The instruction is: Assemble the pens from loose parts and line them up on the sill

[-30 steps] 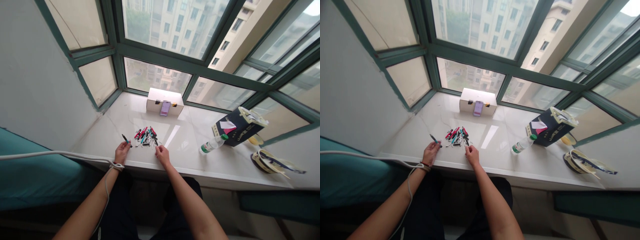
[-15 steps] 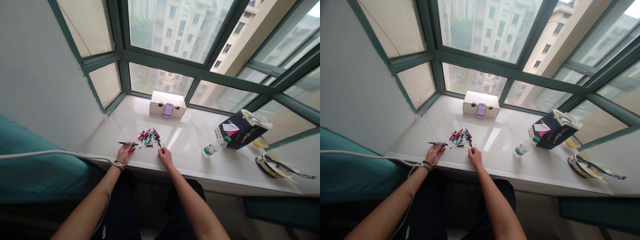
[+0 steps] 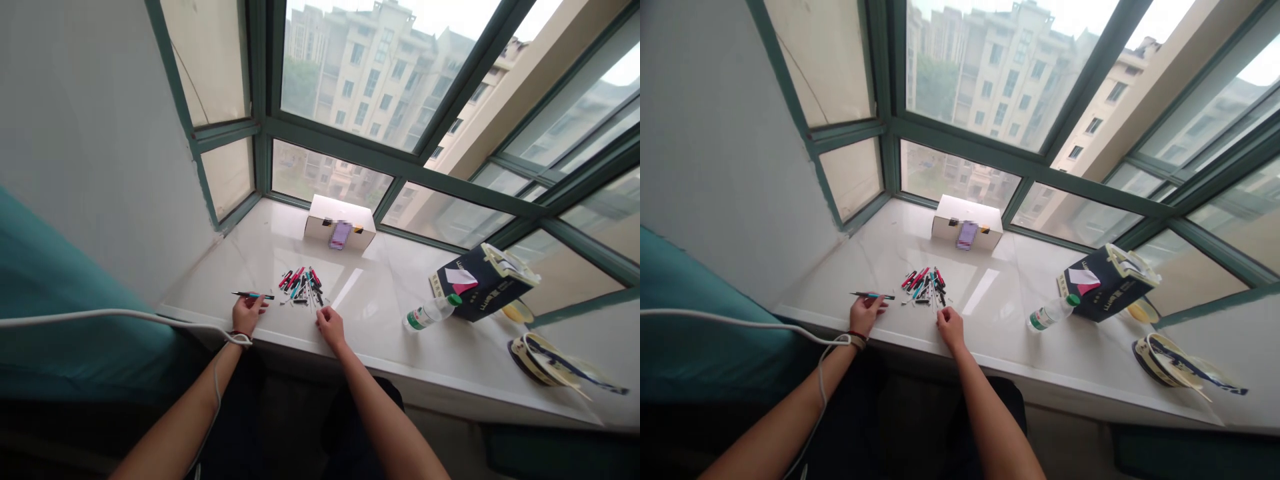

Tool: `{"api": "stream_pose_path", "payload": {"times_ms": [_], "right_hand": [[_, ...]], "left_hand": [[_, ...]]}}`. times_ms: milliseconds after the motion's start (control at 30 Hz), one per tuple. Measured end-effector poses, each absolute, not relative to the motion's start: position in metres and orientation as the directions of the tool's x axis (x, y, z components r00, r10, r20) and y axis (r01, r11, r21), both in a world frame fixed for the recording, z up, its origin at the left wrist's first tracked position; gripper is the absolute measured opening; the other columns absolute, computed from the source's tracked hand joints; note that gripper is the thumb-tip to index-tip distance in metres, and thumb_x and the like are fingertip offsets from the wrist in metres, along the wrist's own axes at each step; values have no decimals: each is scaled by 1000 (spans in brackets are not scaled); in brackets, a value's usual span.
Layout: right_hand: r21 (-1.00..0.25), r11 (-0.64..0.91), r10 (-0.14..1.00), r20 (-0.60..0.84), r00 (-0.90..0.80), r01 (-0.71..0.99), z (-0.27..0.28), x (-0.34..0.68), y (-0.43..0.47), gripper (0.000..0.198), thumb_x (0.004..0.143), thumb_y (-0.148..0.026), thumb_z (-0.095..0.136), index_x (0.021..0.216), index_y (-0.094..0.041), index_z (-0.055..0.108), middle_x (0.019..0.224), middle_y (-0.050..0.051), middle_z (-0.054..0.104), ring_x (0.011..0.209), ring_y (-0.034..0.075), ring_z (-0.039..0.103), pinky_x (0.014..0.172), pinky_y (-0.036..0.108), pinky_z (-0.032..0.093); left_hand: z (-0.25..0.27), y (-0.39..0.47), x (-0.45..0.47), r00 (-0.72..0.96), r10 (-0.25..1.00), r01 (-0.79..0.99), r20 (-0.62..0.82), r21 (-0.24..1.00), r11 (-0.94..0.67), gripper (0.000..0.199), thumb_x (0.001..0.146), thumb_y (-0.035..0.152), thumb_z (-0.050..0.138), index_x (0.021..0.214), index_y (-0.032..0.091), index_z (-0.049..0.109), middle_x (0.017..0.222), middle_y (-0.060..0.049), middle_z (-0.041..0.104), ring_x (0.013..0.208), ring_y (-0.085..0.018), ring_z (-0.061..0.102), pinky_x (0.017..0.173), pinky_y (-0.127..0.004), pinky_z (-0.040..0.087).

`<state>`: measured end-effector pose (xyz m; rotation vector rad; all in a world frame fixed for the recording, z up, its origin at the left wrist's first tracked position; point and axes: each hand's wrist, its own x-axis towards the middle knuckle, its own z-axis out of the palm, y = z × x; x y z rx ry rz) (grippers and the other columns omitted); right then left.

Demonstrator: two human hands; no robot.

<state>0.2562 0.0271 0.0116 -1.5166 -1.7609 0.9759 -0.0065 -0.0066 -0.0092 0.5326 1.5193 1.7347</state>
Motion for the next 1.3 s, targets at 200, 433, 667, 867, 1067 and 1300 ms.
{"api": "stream_pose_path", "payload": {"times_ms": [200, 433, 667, 867, 1067, 1300], "right_hand": [[-684, 306, 937, 92, -337, 662, 28, 228, 33, 24, 89, -37, 49, 79, -21, 62, 75, 2, 67, 67, 15, 60, 68, 24, 44], [-415, 420, 884, -11, -467, 807, 51, 136, 80, 12, 85, -22, 57, 91, -20, 67, 101, 9, 66, 90, 22, 62, 77, 29, 43], [-286, 386, 880, -172, -443, 877, 42, 118, 103, 16, 81, -12, 55, 88, -18, 68, 104, 12, 66, 100, 24, 61, 82, 31, 42], [-303, 387, 898, -90, -430, 871, 41, 115, 114, 14, 87, -21, 54, 92, -19, 67, 99, 10, 67, 93, 21, 61, 77, 28, 41], [-195, 483, 863, -56, -502, 853, 55, 93, 148, 24, 90, -15, 46, 99, -20, 67, 107, 10, 65, 90, 18, 61, 73, 26, 41], [-135, 564, 788, -207, -580, 815, 54, 74, 172, 11, 78, -7, 58, 80, -12, 69, 90, 15, 67, 80, 21, 62, 71, 27, 42]], "left_hand": [[-12, -9, -37, -617, 782, -122, -87, 992, 14, 43, 65, 44, 77, 91, 17, 56, 71, -1, 68, 60, -17, 68, 56, -28, 55], [-14, -10, -35, -510, 859, 10, -48, 998, 62, 43, 64, 49, 77, 87, 17, 60, 69, -3, 71, 55, -17, 66, 57, -27, 52], [-12, -10, -38, -501, 863, -2, -63, 997, 71, 41, 66, 49, 75, 87, 17, 60, 74, -5, 72, 52, -16, 64, 55, -26, 50], [-14, -11, -35, -503, 864, 17, -32, 999, 47, 34, 67, 45, 75, 85, 18, 62, 73, -4, 72, 51, -16, 63, 53, -26, 49], [-15, -9, -34, -502, 860, -147, -92, 989, 20, 32, 59, 38, 81, 80, 20, 66, 68, -3, 71, 48, -15, 60, 50, -25, 46], [-17, -8, -34, -509, 859, -83, -61, 996, 22, 29, 63, 38, 79, 82, 20, 66, 68, -2, 70, 49, -15, 60, 48, -25, 46]]}}
